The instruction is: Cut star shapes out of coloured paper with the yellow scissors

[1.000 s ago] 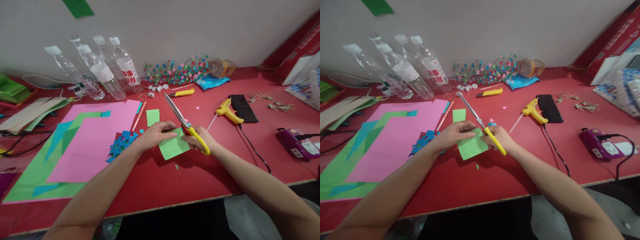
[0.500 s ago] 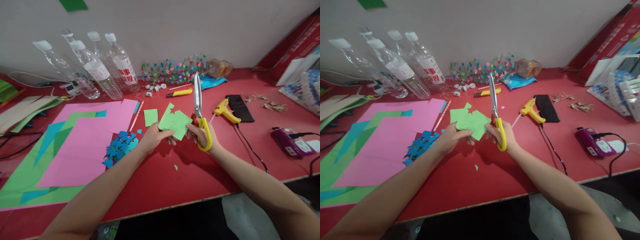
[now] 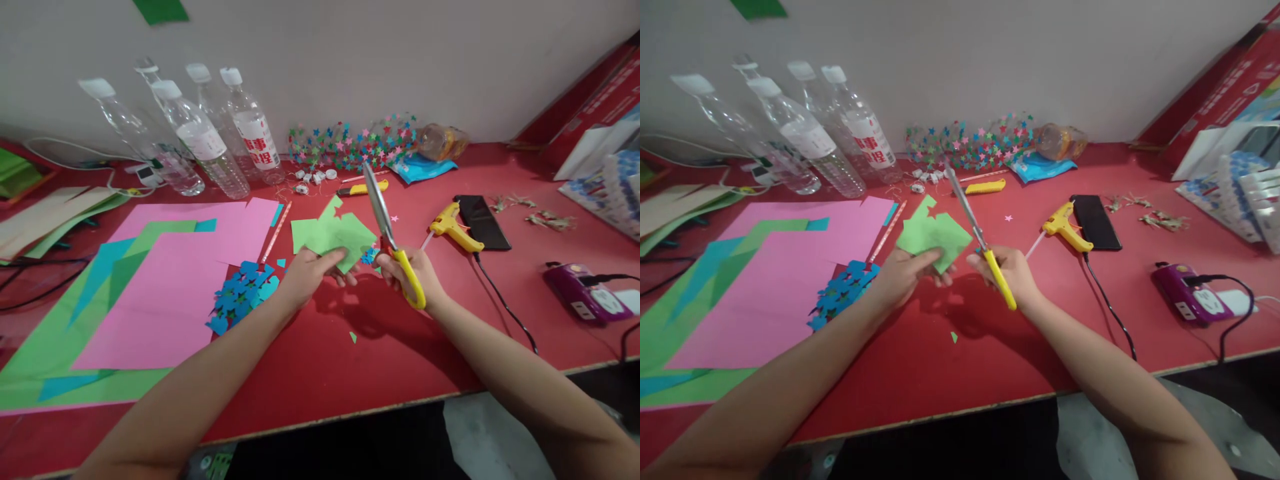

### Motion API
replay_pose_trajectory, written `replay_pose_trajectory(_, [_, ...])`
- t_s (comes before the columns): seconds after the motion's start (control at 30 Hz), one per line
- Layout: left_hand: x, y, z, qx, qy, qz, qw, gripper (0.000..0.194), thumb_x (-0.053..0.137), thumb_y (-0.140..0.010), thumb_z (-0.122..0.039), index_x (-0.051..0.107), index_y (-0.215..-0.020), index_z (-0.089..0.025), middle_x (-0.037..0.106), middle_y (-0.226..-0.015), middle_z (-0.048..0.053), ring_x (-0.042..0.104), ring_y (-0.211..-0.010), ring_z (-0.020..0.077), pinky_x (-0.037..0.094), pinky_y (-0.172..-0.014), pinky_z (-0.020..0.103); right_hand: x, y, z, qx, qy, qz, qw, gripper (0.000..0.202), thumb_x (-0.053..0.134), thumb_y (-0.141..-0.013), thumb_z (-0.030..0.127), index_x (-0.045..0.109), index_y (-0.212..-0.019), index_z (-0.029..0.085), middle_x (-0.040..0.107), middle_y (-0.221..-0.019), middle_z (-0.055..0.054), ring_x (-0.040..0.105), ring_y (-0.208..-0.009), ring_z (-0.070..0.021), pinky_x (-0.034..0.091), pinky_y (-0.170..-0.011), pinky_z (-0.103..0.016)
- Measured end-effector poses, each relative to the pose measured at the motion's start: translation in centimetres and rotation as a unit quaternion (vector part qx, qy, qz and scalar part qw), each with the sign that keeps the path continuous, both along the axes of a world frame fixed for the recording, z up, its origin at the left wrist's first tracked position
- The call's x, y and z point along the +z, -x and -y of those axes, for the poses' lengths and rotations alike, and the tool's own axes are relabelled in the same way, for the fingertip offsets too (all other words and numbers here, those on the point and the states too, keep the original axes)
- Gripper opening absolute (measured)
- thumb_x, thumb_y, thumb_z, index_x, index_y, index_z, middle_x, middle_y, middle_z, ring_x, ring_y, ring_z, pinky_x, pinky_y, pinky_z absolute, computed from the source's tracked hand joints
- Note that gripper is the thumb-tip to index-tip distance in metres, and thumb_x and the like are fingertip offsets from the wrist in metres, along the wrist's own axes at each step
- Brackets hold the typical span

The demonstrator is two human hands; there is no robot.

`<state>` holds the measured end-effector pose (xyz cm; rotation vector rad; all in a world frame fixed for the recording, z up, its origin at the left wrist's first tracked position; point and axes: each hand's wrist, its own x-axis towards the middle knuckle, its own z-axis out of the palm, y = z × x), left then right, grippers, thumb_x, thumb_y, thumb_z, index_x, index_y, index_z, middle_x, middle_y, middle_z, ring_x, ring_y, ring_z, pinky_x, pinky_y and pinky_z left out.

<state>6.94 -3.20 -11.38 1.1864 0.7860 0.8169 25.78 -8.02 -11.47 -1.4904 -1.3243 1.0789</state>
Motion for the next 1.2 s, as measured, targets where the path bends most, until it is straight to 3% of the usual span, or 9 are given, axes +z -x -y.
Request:
replay_pose_trajectory(0.13, [1.2, 0.8, -1.1, 0.132, -0.042, 0.055, 0.989, 0.02, 0.065, -0.079, -0.032, 0.065, -0.08, -0.013, 0.073, -0.069, 0.007, 0.065, -0.049, 0.0136, 0.047, -0.045, 0.022, 0.3, -0.4, 0.3, 0.037, -0.014, 0.086, 0.996, 0.045, 0.059, -0.078, 0.059, 0.051, -0.06, 0.018, 0.05, -0.051, 0.001, 0.045, -0.048, -0.0109, 0.033, -0.046, -0.024])
replay_pose_trajectory(0.27, [2.1, 1.3, -1.7, 0.199, -0.066, 0.068, 0.975, 0.02, 0.066, -0.078, -0.031, 0.064, -0.077, -0.012, 0.072, -0.067, 0.006, 0.063, -0.048, 0.0115, 0.044, -0.044, 0.02, 0.6, -0.5, 0.2, 0.035, 0.019, 0.194, 0.98, 0.049, 0.06, -0.074, 0.063, 0.046, -0.057, 0.019, 0.042, -0.051, 0.003, 0.037, -0.049, -0.01, 0.027, -0.047, -0.024])
replay_pose_trajectory(0.37, [2.0, 1.5, -2.0, 0.22, -0.071, 0.081, 0.97, 0.019, 0.065, -0.078, -0.031, 0.064, -0.08, -0.013, 0.072, -0.068, 0.004, 0.064, -0.05, 0.0118, 0.047, -0.047, 0.021, 0.9, -0.2, 0.1, 0.011, 0.016, 0.252, 0.967, 0.048, 0.061, -0.07, 0.063, 0.044, -0.059, 0.019, 0.034, -0.053, 0.005, 0.029, -0.051, -0.0095, 0.022, -0.047, -0.024])
replay_pose_trajectory(0.53, [1.5, 1.8, -2.7, 0.243, -0.06, 0.104, 0.963, 0.018, 0.067, -0.077, -0.031, 0.062, -0.079, -0.014, 0.07, -0.064, 0.002, 0.068, -0.054, 0.0139, 0.049, -0.05, 0.022, 1.2, 0.1, 0.2, 0.041, -0.01, 0.275, 0.961, 0.044, 0.059, -0.071, 0.062, 0.05, -0.065, 0.019, 0.039, -0.055, 0.003, 0.03, -0.051, -0.0106, 0.024, -0.047, -0.024])
replay_pose_trajectory(0.77, [1.3, 1.9, -3.0, 0.243, -0.058, 0.096, 0.964, 0.022, 0.066, -0.075, -0.031, 0.063, -0.086, -0.013, 0.073, -0.07, 0.006, 0.069, -0.056, 0.0162, 0.049, -0.048, 0.024, 0.6, -0.6, 0.2, -0.019, -0.086, 0.372, 0.924, 0.053, 0.054, -0.073, 0.072, 0.047, -0.059, 0.021, 0.036, -0.046, 0.003, 0.026, -0.044, -0.0103, 0.022, -0.046, -0.026])
replay_pose_trajectory(0.9, [1.3, 1.8, -2.9, 0.253, -0.066, 0.091, 0.961, 0.022, 0.066, -0.075, -0.032, 0.062, -0.085, -0.013, 0.073, -0.069, 0.006, 0.067, -0.053, 0.0144, 0.047, -0.046, 0.023, 0.5, -0.8, 0.1, -0.037, -0.074, 0.358, 0.93, 0.051, 0.059, -0.07, 0.07, 0.049, -0.065, 0.021, 0.043, -0.051, 0.002, 0.033, -0.047, -0.0113, 0.024, -0.048, -0.025])
replay_pose_trajectory(1.07, [1.5, 1.8, -2.6, 0.251, -0.08, 0.09, 0.961, 0.022, 0.067, -0.076, -0.033, 0.064, -0.085, -0.013, 0.073, -0.071, 0.005, 0.066, -0.052, 0.013, 0.048, -0.049, 0.024, 1.1, -0.4, 0.3, 0.102, -0.006, 0.2, 0.975, 0.044, 0.061, -0.075, 0.063, 0.051, -0.073, 0.02, 0.051, -0.063, 0.002, 0.041, -0.056, -0.0125, 0.032, -0.052, -0.024])
replay_pose_trajectory(1.2, [1.9, 1.9, -2.5, 0.278, -0.098, 0.096, 0.951, 0.018, 0.066, -0.078, -0.031, 0.064, -0.083, -0.013, 0.072, -0.069, 0.004, 0.066, -0.052, 0.0127, 0.047, -0.048, 0.023, 1.5, 0.0, 0.7, 0.164, 0.012, 0.117, 0.979, 0.04, 0.064, -0.075, 0.057, 0.051, -0.078, 0.02, 0.051, -0.069, 0.002, 0.044, -0.06, -0.0126, 0.037, -0.056, -0.025])
